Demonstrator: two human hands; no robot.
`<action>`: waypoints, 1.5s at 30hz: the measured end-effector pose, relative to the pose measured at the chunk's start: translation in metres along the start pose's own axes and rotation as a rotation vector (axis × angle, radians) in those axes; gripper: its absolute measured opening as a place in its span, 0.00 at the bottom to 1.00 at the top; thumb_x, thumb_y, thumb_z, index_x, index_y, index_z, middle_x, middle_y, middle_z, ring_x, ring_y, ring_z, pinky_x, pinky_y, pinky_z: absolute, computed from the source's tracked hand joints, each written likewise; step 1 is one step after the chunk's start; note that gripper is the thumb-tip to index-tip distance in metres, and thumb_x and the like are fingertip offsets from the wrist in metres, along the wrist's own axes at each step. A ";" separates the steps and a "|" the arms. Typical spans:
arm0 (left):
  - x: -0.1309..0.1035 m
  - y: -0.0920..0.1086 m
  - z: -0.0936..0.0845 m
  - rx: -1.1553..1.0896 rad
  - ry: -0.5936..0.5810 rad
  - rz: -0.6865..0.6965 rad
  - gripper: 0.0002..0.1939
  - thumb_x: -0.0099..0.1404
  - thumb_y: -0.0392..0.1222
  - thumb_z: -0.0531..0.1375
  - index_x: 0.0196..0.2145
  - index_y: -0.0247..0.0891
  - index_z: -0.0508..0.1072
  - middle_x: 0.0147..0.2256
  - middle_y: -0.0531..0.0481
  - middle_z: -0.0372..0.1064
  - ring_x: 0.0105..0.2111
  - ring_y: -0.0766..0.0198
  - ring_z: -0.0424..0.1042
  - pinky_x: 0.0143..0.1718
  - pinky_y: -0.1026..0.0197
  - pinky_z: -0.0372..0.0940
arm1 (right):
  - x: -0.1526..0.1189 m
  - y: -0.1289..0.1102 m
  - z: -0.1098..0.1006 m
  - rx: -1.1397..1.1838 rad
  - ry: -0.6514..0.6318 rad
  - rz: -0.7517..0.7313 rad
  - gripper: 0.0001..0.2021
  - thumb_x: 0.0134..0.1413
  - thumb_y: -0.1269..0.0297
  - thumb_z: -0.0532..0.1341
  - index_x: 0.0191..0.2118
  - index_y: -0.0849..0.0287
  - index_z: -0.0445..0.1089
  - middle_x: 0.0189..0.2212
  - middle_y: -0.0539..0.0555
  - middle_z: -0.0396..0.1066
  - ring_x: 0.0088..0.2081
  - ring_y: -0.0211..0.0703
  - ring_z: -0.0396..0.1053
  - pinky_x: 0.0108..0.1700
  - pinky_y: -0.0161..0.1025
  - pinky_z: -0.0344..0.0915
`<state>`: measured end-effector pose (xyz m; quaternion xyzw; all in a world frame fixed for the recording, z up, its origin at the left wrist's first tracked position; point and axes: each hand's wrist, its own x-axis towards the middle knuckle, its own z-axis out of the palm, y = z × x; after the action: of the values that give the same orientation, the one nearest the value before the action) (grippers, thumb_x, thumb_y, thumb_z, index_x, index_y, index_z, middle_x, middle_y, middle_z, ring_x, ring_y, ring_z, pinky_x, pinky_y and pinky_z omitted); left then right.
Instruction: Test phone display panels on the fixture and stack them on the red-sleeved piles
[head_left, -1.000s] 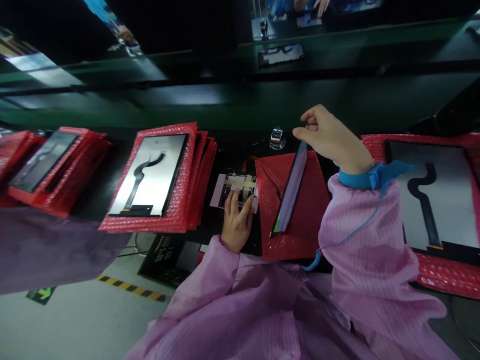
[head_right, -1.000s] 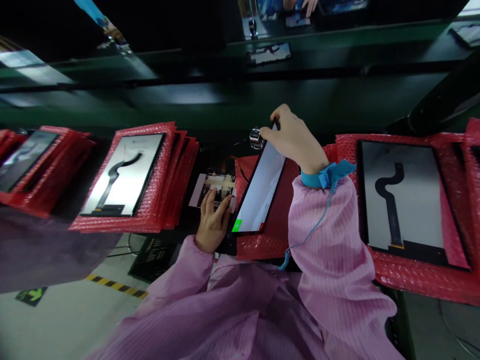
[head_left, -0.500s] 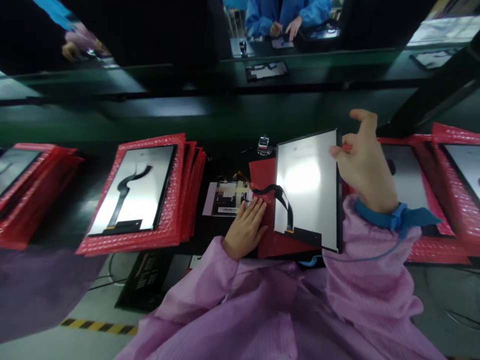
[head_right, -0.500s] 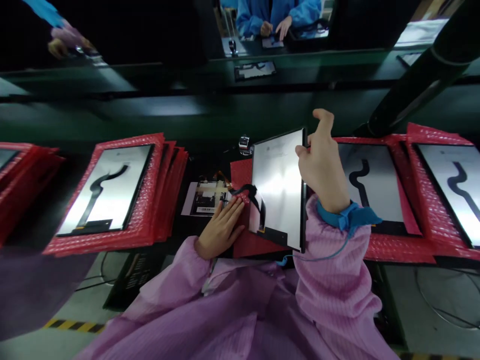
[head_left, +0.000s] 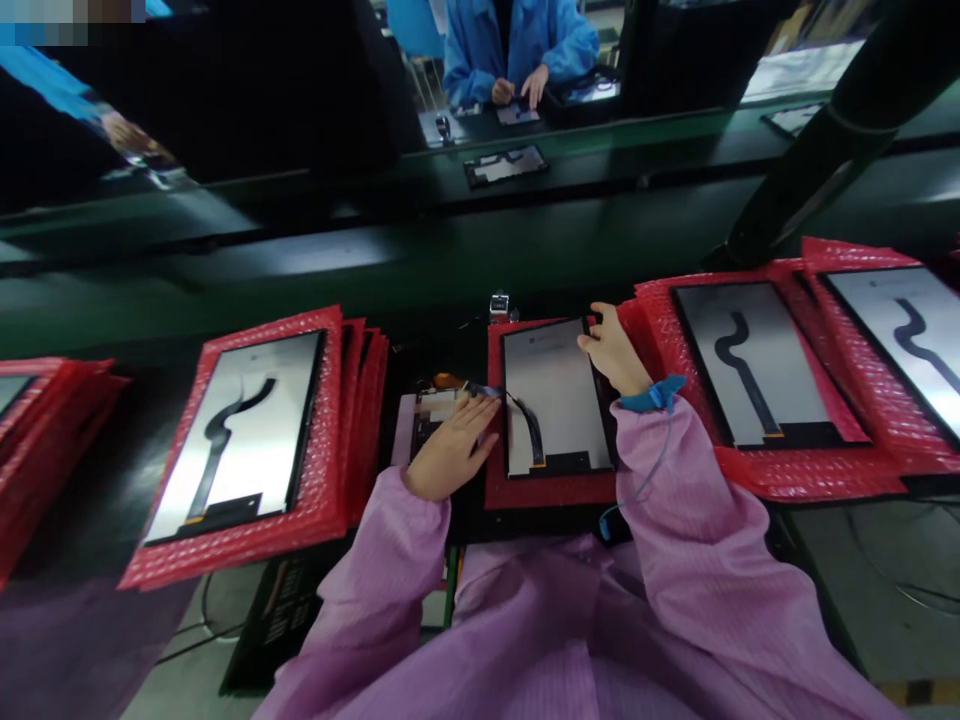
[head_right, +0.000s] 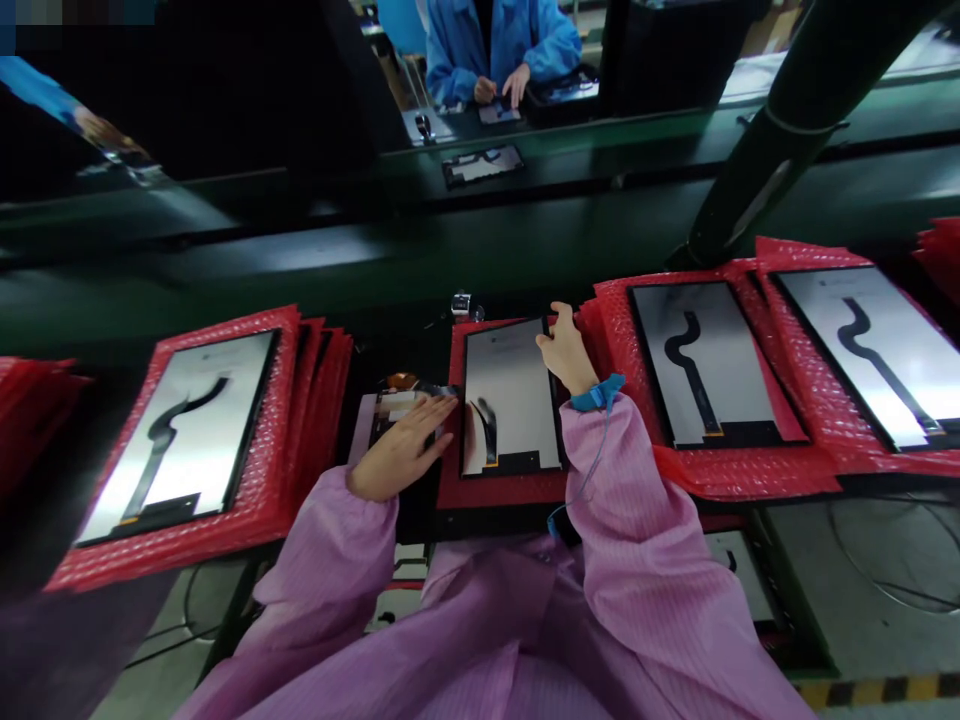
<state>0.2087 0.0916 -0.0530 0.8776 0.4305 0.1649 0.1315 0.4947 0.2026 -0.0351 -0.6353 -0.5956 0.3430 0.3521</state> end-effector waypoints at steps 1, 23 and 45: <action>0.005 0.002 -0.007 -0.005 0.040 0.029 0.21 0.75 0.42 0.51 0.61 0.35 0.69 0.58 0.38 0.73 0.59 0.51 0.72 0.63 0.44 0.65 | -0.002 -0.002 -0.001 -0.050 0.009 -0.007 0.25 0.57 0.74 0.56 0.60 0.60 0.56 0.28 0.49 0.66 0.34 0.47 0.70 0.41 0.46 0.70; 0.054 -0.030 -0.026 0.081 0.289 -0.020 0.11 0.71 0.42 0.54 0.35 0.42 0.76 0.36 0.49 0.79 0.43 0.55 0.76 0.68 0.35 0.44 | -0.044 -0.036 0.070 -0.098 -0.392 -0.577 0.06 0.62 0.70 0.61 0.32 0.58 0.68 0.43 0.57 0.76 0.49 0.46 0.70 0.57 0.49 0.59; 0.055 -0.022 -0.018 -0.075 0.174 -0.089 0.12 0.68 0.41 0.52 0.31 0.41 0.73 0.31 0.51 0.75 0.35 0.59 0.72 0.63 0.43 0.53 | -0.045 -0.036 0.074 -0.016 -0.397 -0.535 0.08 0.57 0.73 0.60 0.28 0.56 0.65 0.34 0.52 0.74 0.39 0.44 0.68 0.51 0.46 0.60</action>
<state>0.2175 0.1505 -0.0348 0.8345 0.4721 0.2505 0.1338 0.4098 0.1620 -0.0416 -0.3800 -0.8009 0.3506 0.3020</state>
